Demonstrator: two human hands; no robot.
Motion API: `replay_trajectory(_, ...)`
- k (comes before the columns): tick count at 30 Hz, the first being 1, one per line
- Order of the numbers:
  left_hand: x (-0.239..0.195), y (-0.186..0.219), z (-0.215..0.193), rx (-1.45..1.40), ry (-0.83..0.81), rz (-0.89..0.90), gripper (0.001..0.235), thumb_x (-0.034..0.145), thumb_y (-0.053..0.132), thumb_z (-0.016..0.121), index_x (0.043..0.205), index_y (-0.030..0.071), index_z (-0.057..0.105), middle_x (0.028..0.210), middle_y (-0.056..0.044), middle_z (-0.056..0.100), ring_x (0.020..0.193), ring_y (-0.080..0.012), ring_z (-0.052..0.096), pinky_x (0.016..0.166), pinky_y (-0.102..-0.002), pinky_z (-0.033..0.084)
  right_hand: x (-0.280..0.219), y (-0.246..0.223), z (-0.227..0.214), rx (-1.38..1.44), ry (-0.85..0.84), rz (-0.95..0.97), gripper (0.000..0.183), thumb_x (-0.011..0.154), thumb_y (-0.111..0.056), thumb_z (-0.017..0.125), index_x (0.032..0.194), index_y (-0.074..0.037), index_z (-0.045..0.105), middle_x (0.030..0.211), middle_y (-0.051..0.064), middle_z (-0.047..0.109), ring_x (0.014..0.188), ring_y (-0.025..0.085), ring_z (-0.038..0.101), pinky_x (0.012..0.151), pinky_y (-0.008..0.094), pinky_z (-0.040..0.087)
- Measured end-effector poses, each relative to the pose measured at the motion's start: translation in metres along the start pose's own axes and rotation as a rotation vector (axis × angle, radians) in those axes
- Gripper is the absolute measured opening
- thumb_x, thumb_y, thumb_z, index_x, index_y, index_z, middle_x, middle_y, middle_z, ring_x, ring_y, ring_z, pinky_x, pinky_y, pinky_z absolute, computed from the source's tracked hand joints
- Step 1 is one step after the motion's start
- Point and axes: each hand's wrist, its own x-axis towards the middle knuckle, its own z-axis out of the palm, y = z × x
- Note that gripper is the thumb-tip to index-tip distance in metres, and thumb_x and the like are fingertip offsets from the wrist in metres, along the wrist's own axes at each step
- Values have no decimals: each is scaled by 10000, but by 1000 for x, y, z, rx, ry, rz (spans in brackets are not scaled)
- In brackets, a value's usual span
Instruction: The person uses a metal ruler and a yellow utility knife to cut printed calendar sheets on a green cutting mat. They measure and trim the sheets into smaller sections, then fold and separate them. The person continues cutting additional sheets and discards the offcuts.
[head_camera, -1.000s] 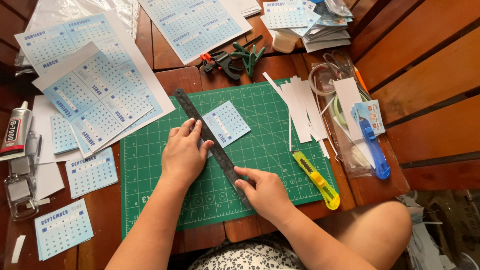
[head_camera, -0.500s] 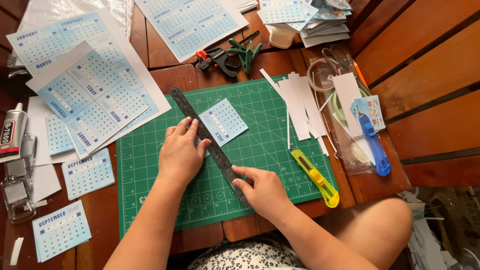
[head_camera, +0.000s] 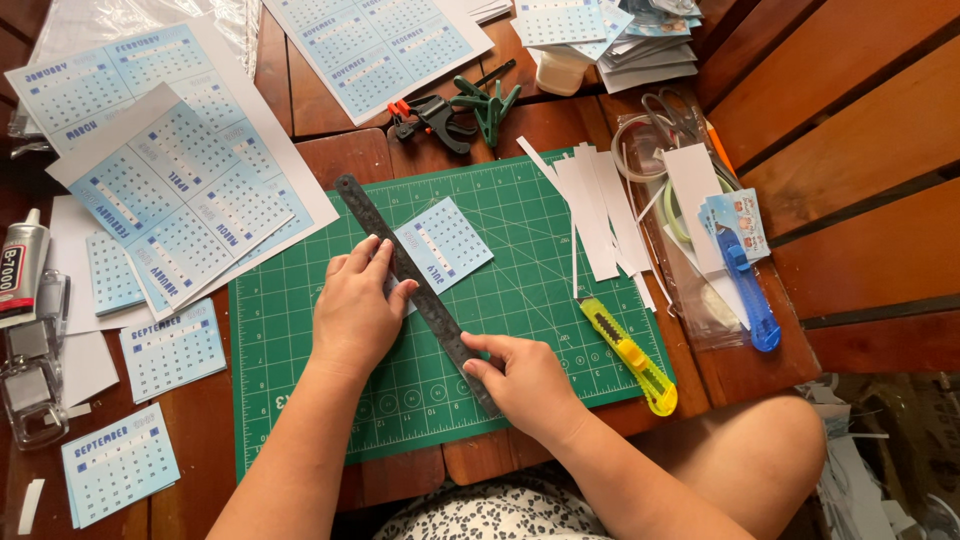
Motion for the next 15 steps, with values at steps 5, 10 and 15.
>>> replay_trajectory(5,-1,1,-2,-6,-4,-7,652,913,518,671,1449,151,615,1437,-53,598,1249,-284,575,1019,-422,546,2,3,1,2,1,-3,331,866,-192,776,1188,-257,813,598,40,673,606,130,643,572,281,545)
replay_trajectory(10,-1,0,1,-9,-3,-17,663,910,528,670,1454,155,606,1442,-50,595,1257,-280,572,1023,-423,543,2,-1,1,19,-2,14,330,866,-185,777,1189,-246,814,593,44,662,601,134,624,574,287,542)
replay_trajectory(15,-1,0,2,2,-12,-16,663,913,532,662,1460,161,599,1452,-46,585,1258,-279,567,1033,-420,537,2,-1,-1,12,-4,22,336,863,-184,780,1190,-250,817,581,37,660,598,134,639,577,274,549)
